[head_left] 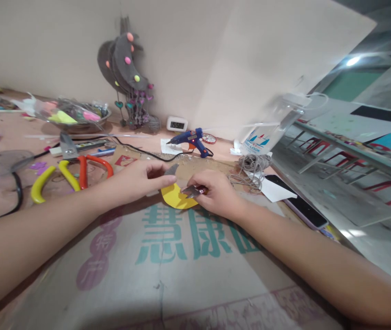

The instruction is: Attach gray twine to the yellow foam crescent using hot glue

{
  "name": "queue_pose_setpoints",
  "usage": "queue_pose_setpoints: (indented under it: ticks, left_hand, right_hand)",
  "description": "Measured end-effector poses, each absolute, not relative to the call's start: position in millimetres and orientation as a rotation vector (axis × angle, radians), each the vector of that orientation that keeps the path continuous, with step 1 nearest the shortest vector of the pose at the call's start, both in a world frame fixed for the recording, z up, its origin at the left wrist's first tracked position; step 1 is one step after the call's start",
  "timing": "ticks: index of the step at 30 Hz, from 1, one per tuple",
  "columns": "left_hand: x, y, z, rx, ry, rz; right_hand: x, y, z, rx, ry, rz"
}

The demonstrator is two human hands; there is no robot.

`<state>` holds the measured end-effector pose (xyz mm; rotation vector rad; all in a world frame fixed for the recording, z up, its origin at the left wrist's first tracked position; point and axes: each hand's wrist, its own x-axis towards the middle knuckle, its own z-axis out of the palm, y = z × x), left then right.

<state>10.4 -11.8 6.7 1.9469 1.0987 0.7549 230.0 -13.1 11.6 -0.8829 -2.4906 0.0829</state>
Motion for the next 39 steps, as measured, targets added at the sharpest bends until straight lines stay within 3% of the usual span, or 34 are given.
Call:
queue_pose_setpoints:
  ticks: [22, 30, 39]
  left_hand:
    - [7.1, -7.8, 2.5, 1.796, 1.093, 0.891]
    - [8.7, -12.2, 7.7, 1.704, 1.06, 0.989]
    - [9.7, -18.5, 14.6, 1.6, 1.16, 0.963]
  right_hand:
    - [230.3, -13.9, 10.7, -0.897, -2.442, 0.21]
    - [224.4, -6.2, 15.6, -1.158, -1.953, 0.5]
    - [230.2, 2.9, 10.7, -1.087, -1.658, 0.932]
